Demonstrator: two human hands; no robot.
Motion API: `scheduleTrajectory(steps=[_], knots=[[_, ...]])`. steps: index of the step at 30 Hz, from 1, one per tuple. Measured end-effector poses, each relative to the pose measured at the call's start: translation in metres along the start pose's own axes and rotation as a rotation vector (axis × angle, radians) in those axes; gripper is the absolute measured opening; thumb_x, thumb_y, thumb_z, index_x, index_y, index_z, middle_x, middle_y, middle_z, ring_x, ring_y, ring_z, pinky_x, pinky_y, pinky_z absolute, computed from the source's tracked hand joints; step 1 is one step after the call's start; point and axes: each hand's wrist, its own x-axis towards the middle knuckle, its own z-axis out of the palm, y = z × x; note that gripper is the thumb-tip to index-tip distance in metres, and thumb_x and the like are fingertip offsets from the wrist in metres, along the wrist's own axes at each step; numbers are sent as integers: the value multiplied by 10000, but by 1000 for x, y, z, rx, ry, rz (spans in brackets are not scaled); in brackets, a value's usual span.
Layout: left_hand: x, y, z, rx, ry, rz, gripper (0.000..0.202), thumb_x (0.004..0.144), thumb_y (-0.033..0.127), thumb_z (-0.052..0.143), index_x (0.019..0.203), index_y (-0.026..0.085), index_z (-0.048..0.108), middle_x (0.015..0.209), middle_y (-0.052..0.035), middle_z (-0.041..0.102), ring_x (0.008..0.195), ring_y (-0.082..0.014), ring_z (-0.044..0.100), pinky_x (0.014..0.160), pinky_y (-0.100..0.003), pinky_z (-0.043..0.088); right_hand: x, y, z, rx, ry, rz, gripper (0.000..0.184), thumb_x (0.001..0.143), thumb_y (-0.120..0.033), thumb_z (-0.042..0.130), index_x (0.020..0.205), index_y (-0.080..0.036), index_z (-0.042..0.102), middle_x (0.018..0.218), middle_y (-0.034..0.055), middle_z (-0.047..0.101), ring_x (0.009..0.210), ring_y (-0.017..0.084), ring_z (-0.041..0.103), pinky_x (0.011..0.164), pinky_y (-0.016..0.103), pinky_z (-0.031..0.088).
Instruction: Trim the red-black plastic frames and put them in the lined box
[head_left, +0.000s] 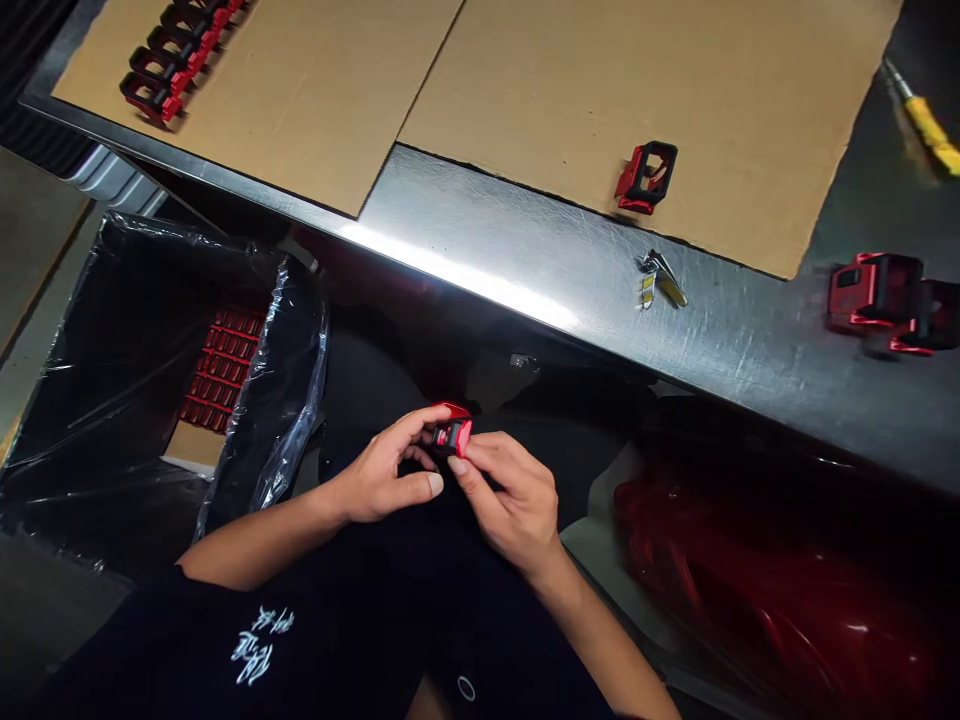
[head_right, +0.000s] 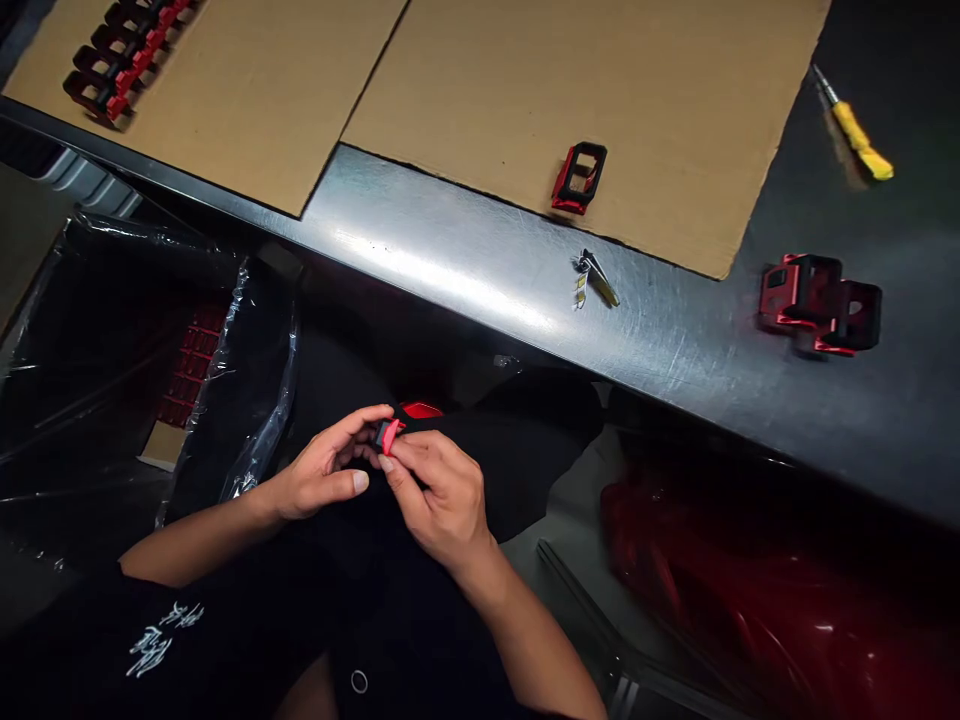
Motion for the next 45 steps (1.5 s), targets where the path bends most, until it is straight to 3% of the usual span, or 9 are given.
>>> scheduleTrajectory(steps=[3,6,11,15,19,22,28,36,45], knots=[[2,1,2,-79,63,-91,778,794,470,802,1460,196,507,1293,-139,663,1160,-283,660,992,-409,544,0,2,3,-278,-29,-306,222,906,-100,689,1058,-229,787,930,74,787,795,194,729,702,314,614],[4,-4,5,-155,122,-71,838,737,396,877,1463,230,493,1337,-132,650,1205,-273,653,1058,-428,521,-3,5,6,-357,-49,-366,233,913,-126,676,1086,-238,784,973,92,793,824,221,740,701,342,629],[3,-16,3,-265,148,52,824,706,302,915,1424,293,511,1368,-117,644,1267,-264,633,1079,-437,527,10,6,-19,-328,-32,-260,340,901,-115,673,1184,-289,745,1111,87,776,965,238,751,828,392,640],[0,-15,-2,-254,108,94,834,715,346,911,1448,303,518,1368,-121,636,1204,-269,656,1042,-447,556,57,12,-71,-689,403,-147,241,915,-281,699,1148,-256,752,1066,97,755,1012,293,718,956,505,579],[-1,-10,0,-217,55,114,862,716,373,906,1482,303,516,1374,-124,592,1201,-284,649,1037,-447,572,105,24,-108,-965,597,166,614,756,-494,832,1253,-154,712,1186,177,669,1129,383,637,1022,617,490],[-3,-9,2,-173,24,130,844,723,362,900,1478,342,523,1398,-102,557,1233,-283,634,1058,-433,567,122,31,-116,-970,607,277,507,758,-521,808,1126,-173,776,1111,153,680,1087,366,634,990,584,493],[-6,-10,-1,-10,31,199,824,751,341,874,1490,352,511,1472,-105,478,1293,-292,601,1110,-452,537,106,30,-120,-843,661,182,272,810,-403,726,948,-176,787,838,51,721,713,197,650,789,386,557],[6,-6,-1,170,52,386,883,780,270,840,1549,310,408,1506,-143,512,1397,-325,533,1192,-504,460,11,-21,-74,-416,94,-252,390,820,-130,766,1179,-281,769,900,52,795,711,201,736,595,323,610],[17,5,2,252,-112,505,877,793,278,845,1552,314,408,1472,-130,594,1346,-306,595,1144,-471,513,-20,-23,-42,-245,-45,-357,242,813,-157,782,1040,-239,783,857,72,811,754,239,798,629,339,687]])
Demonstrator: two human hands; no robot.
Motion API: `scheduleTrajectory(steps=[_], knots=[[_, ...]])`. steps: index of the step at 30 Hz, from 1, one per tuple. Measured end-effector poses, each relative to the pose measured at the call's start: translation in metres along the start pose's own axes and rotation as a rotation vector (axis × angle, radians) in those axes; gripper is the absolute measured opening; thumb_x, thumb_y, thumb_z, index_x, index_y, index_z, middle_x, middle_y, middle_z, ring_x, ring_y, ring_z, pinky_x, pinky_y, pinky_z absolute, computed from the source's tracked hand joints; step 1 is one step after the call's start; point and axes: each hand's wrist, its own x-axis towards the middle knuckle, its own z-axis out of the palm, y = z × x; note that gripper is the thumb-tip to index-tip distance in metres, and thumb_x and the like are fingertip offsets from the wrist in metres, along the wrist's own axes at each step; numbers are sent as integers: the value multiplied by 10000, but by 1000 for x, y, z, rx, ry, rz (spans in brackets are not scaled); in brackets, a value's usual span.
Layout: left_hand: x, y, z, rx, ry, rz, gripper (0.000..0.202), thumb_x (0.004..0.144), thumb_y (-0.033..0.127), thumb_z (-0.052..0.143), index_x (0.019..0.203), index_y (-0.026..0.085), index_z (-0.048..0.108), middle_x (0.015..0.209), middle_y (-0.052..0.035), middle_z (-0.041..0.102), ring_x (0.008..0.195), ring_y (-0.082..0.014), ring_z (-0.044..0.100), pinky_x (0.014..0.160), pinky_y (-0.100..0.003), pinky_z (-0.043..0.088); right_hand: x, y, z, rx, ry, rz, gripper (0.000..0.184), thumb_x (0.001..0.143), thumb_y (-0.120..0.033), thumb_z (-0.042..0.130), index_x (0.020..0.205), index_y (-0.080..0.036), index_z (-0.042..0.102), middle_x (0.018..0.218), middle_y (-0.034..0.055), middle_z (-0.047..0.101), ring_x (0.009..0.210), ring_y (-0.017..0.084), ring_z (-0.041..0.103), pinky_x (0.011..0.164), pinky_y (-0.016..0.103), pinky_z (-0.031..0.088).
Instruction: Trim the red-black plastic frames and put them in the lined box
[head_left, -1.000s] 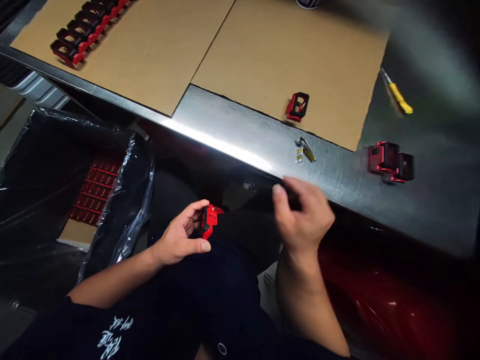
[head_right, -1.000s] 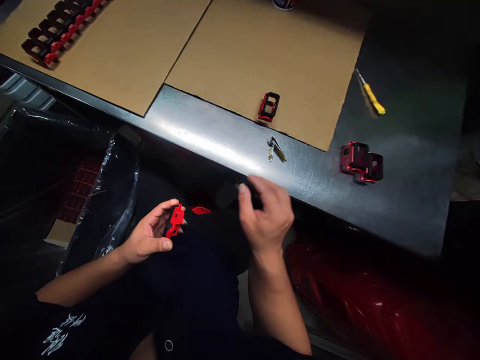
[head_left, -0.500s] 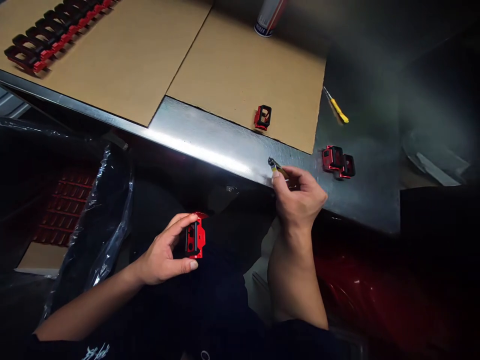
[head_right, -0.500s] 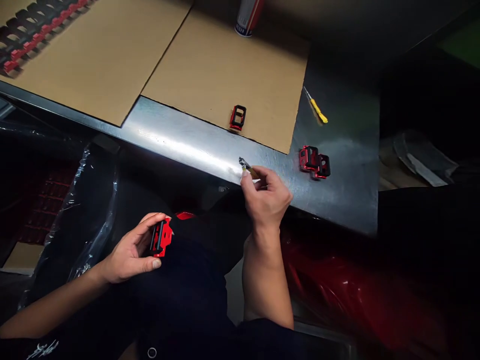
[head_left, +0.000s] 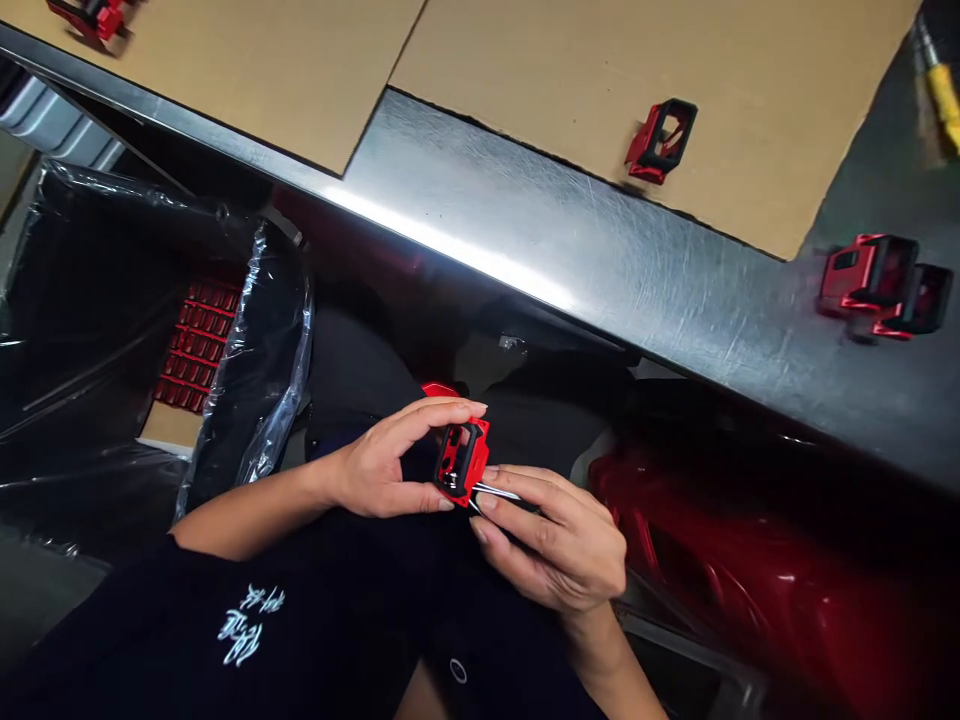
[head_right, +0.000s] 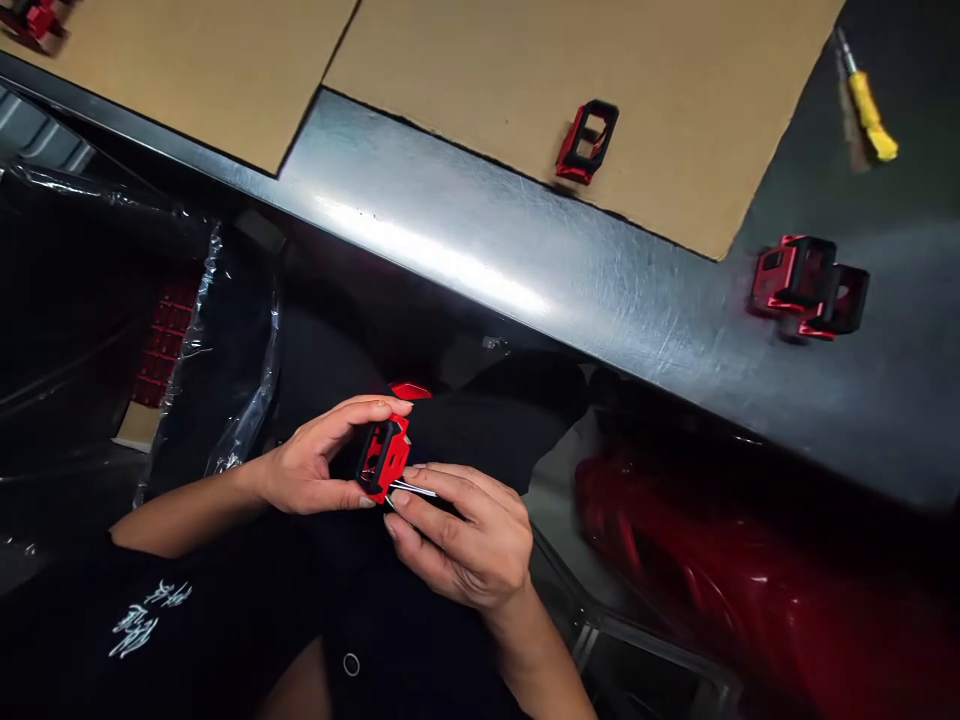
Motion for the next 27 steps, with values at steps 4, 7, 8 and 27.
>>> scheduleTrajectory(steps=[4,7,8,27], knots=[[-3,1,-1,-58,-4,-24,865,800,229,831,1550,332,411,1512,-127,557,1307,-288,625,1109,-448,546,1,0,1,-5,-6,0,278,807,-142,779,1051,-275,785,892,56,817,774,239,803,635,345,687],[-5,1,-2,-80,18,-27,872,786,213,838,1543,340,422,1513,-127,557,1273,-286,648,1082,-442,565,3,0,2,-7,-5,2,337,788,-118,785,1074,-295,791,910,48,819,753,230,796,622,337,679],[-6,0,-2,-82,24,-30,872,785,216,839,1541,342,424,1515,-129,554,1270,-289,650,1073,-442,571,4,0,2,-8,-6,-3,339,785,-115,786,1074,-292,791,911,50,819,744,226,793,616,334,675],[-14,-8,-4,-85,33,-64,872,781,267,854,1533,376,425,1541,-90,545,1402,-307,552,1143,-480,524,9,-3,9,-60,-12,-40,161,817,-148,777,953,-234,771,871,82,820,691,197,779,576,293,656]])
